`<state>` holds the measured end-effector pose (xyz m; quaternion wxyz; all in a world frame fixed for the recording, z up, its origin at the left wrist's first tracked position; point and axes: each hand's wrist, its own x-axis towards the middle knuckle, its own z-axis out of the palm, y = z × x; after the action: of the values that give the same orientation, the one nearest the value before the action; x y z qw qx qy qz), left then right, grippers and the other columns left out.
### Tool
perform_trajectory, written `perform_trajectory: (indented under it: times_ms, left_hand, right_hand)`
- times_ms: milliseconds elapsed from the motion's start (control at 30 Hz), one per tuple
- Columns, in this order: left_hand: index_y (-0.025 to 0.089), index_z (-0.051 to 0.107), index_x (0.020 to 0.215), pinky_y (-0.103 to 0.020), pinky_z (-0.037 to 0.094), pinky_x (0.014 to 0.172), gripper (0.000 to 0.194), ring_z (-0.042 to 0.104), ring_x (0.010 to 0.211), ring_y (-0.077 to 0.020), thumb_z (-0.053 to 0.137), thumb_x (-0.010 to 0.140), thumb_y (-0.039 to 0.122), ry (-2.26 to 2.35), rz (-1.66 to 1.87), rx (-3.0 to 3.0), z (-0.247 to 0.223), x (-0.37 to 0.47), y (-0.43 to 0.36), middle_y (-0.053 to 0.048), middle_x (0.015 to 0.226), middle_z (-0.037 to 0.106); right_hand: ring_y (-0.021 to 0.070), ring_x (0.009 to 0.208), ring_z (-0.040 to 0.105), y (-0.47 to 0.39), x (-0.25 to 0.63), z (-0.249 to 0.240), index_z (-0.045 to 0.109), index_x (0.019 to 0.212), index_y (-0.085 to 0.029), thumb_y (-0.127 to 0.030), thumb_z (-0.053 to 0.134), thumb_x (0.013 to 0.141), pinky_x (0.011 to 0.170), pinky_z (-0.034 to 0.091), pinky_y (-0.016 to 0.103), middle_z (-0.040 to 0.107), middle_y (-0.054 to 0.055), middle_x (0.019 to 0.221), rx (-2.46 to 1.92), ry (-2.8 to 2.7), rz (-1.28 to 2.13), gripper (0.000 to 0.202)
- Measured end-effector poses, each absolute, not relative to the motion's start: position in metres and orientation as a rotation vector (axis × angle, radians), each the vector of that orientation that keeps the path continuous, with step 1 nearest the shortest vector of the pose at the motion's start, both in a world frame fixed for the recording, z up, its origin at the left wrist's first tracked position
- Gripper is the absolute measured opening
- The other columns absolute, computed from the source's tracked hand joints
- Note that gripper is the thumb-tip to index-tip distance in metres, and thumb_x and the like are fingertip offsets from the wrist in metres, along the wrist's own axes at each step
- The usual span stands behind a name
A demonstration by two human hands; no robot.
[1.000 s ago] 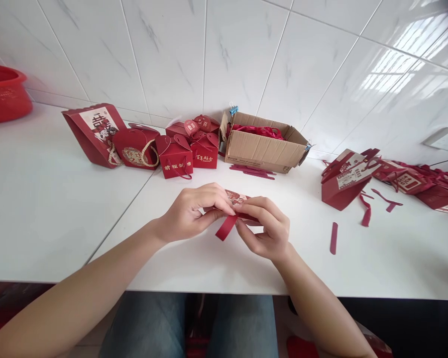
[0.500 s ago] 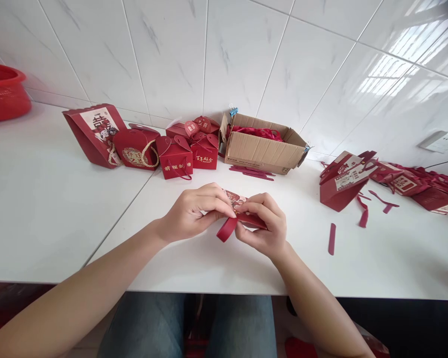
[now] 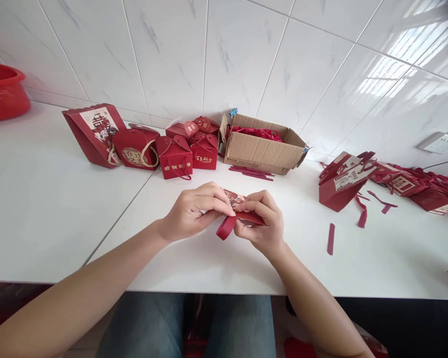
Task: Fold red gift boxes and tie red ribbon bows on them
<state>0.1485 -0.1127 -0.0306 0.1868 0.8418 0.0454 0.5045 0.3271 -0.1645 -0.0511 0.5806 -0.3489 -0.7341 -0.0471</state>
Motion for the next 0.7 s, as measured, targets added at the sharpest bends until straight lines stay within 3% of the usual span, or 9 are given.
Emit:
perform_trajectory:
  times_ms: [433,700]
  left_hand:
    - [0.020,0.071,0.085,-0.027,0.060,0.073,0.018,0.069,0.084,-0.0155,0.062,0.083,0.005,0.163,1.427,2.325,-0.0329,0.1505,-0.1130,-0.006,0.086,0.073]
    - [0.019,0.069,0.084,-0.029,0.061,0.077,0.017,0.070,0.092,-0.0181,0.062,0.081,0.003,0.206,1.331,2.190,-0.0342,0.1512,-0.1166,-0.006,0.092,0.074]
  right_hand:
    - [0.0136,0.069,0.057,-0.1600,0.3303,-0.0531,0.064,0.095,-0.022,-0.011,0.067,0.076,0.056,0.055,0.028,0.051,0.002,0.079,-0.688,-1.770,-0.248,0.022]
    - [0.0139,0.070,0.058,-0.1603,0.3321,-0.0536,0.063,0.098,-0.024,-0.014,0.063,0.081,0.057,0.056,0.028,0.052,0.002,0.081,-0.697,-1.791,-0.203,0.021]
